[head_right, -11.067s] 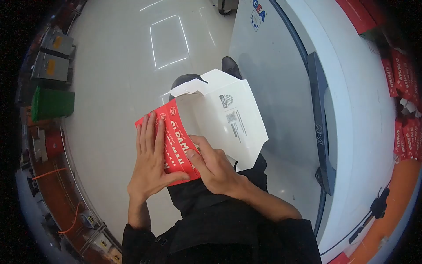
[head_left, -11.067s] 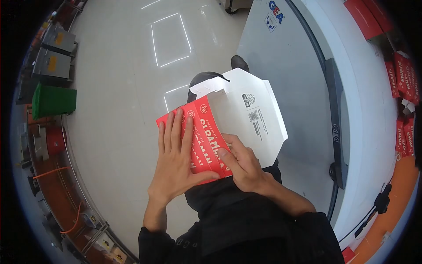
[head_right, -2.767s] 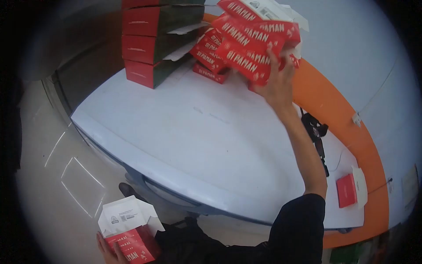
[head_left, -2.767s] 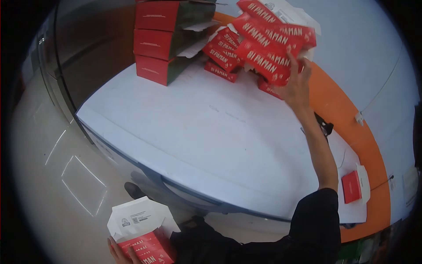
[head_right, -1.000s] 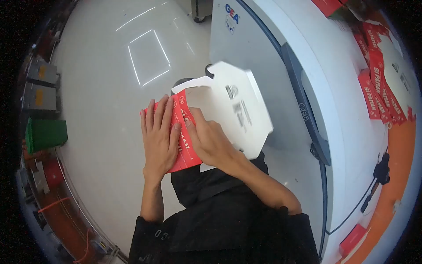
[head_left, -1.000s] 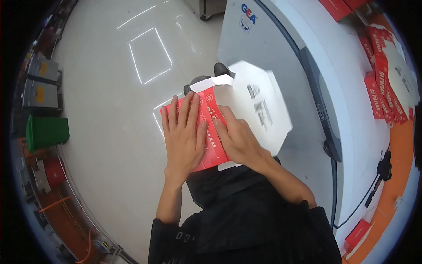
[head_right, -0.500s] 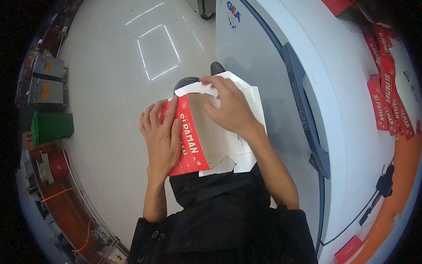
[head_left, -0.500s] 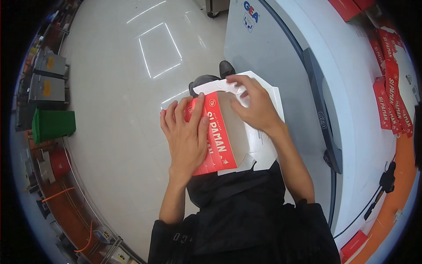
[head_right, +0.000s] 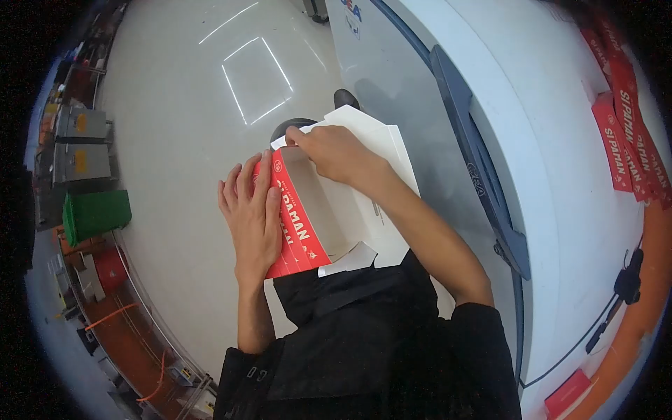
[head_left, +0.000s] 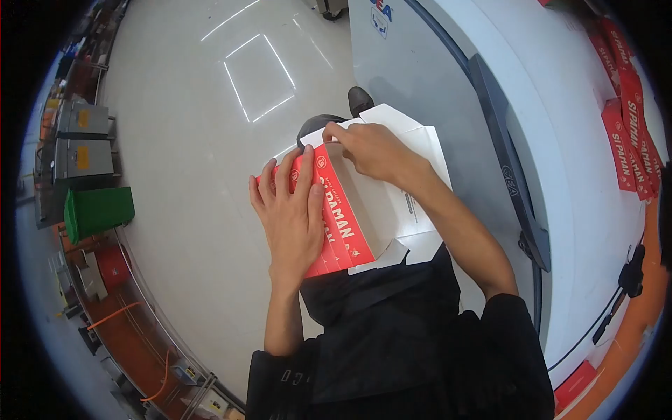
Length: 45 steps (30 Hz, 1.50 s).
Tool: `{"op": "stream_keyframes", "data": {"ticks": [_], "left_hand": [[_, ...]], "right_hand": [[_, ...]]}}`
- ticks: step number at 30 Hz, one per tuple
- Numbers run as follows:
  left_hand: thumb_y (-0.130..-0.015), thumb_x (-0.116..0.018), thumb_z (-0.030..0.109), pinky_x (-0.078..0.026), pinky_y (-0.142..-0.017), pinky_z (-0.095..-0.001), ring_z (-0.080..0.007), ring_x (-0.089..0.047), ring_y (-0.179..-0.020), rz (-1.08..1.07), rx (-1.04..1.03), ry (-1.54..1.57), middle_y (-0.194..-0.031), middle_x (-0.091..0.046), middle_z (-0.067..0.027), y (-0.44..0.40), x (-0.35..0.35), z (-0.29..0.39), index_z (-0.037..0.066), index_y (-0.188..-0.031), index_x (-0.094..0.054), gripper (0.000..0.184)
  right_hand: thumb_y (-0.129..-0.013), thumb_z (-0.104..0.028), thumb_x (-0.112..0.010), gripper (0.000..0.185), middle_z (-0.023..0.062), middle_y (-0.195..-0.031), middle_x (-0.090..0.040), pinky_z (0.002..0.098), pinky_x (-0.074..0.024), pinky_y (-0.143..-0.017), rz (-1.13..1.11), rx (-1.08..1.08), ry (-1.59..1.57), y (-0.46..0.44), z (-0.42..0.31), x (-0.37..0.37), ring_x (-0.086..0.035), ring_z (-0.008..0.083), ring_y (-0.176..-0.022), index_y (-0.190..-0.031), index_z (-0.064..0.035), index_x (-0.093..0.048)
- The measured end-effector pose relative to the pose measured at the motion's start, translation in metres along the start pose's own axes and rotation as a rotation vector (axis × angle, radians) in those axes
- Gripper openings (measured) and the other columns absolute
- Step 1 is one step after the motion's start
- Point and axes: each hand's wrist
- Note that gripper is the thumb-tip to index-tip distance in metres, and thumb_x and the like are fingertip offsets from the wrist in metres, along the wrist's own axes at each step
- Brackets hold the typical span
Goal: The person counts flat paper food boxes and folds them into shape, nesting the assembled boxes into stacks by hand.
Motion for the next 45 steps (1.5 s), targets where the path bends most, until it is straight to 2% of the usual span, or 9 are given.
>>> {"op": "stream_keyframes", "data": {"ticks": [7,16,21,24,26,29,33,37,45], "left_hand": [[-0.108,-0.039,0.029,-0.012,-0.125,-0.0573,-0.0378,-0.035,-0.144,0.001,0.003,-0.071,-0.151,-0.047,-0.011,-0.002,0.002,0.009,0.014,-0.154,-0.049,0.049],[-0.109,-0.037,0.029,-0.012,-0.124,-0.0576,-0.0367,-0.036,-0.144,0.026,0.018,-0.087,-0.152,-0.047,-0.0119,0.002,-0.003,0.006,0.013,-0.157,-0.045,0.051],[-0.109,-0.038,0.031,-0.013,-0.124,-0.057,-0.0355,-0.037,-0.144,0.04,0.047,-0.045,-0.151,-0.048,-0.0125,0.003,-0.007,0.005,0.012,-0.157,-0.044,0.052],[-0.109,-0.038,0.032,-0.012,-0.123,-0.0586,-0.0356,-0.037,-0.143,0.062,0.123,0.095,-0.151,-0.048,-0.0123,0.006,-0.011,-0.007,0.012,-0.157,-0.044,0.053],[-0.11,-0.037,0.033,-0.012,-0.123,-0.0586,-0.0348,-0.037,-0.143,0.086,0.162,0.164,-0.15,-0.048,-0.0133,0.007,-0.018,-0.013,0.012,-0.158,-0.044,0.053],[-0.111,-0.037,0.034,-0.012,-0.122,-0.0589,-0.0339,-0.038,-0.143,0.075,0.152,0.144,-0.151,-0.048,-0.0136,0.005,-0.018,-0.012,0.012,-0.158,-0.044,0.053],[-0.11,-0.037,0.034,-0.013,-0.122,-0.0587,-0.0345,-0.038,-0.142,0.083,0.088,0.113,-0.151,-0.048,-0.0128,0.002,-0.016,-0.014,0.013,-0.157,-0.045,0.052],[-0.11,-0.04,0.035,-0.013,-0.123,-0.0587,-0.0353,-0.038,-0.142,0.098,0.082,0.093,-0.151,-0.049,-0.0115,0.005,-0.019,-0.013,0.015,-0.156,-0.046,0.051],[-0.109,-0.041,0.035,-0.012,-0.123,-0.061,-0.035,-0.039,-0.142,0.123,0.118,0.072,-0.15,-0.05,-0.0101,0.004,-0.019,-0.007,0.017,-0.155,-0.049,0.05]], "right_hand": [[-0.087,0.001,-0.068,0.034,0.0187,-0.093,-0.069,0.0483,-0.0506,-0.082,-0.119,-0.037,0.053,-0.001,-0.007,0.026,-0.068,0.0379,-0.094,-0.116,-0.0082,-0.055],[-0.084,-0.002,-0.075,0.021,0.0142,-0.097,-0.068,0.0448,-0.0555,-0.078,0.506,0.184,-0.318,-0.017,0.009,-0.054,-0.068,0.0369,-0.086,-0.099,-0.0027,-0.06],[-0.082,-0.003,-0.075,0.061,0.018,-0.13,-0.059,0.0433,-0.0501,-0.101,0.556,0.142,-0.231,0.001,-0.004,-0.047,-0.058,0.0373,-0.121,-0.137,-0.0043,-0.051],[-0.08,0.0,-0.073,0.061,0.0163,-0.128,-0.061,0.0429,-0.0484,-0.104,0.094,-0.003,-0.204,0.064,-0.018,0.018,-0.056,0.0367,-0.124,-0.138,-0.0052,-0.053],[-0.08,0.0,-0.071,0.054,0.0108,-0.118,-0.065,0.0414,-0.0499,-0.1,-0.217,-0.05,-0.201,0.109,-0.021,0.032,-0.059,0.033,-0.115,-0.132,-0.0071,-0.06],[-0.077,-0.001,-0.072,0.037,0.0037,-0.102,-0.065,0.0382,-0.0532,-0.089,-0.12,0.055,0.04,0.134,-0.039,0.007,-0.06,0.0268,-0.1,-0.112,-0.0089,-0.068],[-0.071,0.0,-0.071,0.017,-0.0013,-0.085,-0.059,0.0331,-0.0532,-0.07,0.062,0.16,0.12,0.132,-0.031,-0.028,-0.058,0.0205,-0.086,-0.084,-0.0099,-0.065],[-0.07,0.003,-0.069,0.017,-0.0002,-0.08,-0.057,0.0339,-0.0525,-0.067,0.167,0.187,0.155,0.137,-0.028,-0.027,-0.057,0.0205,-0.08,-0.082,-0.0093,-0.065],[-0.077,0.005,-0.07,0.019,0.0043,-0.088,-0.063,0.0381,-0.0543,-0.075,0.233,0.118,-0.202,0.148,-0.038,-0.073,-0.063,0.0261,-0.088,-0.093,-0.0039,-0.068]]}}
Point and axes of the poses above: each hand's wrist, its own y-axis away from the middle knuckle, its own x-axis out of the back of the hand, z = x × y
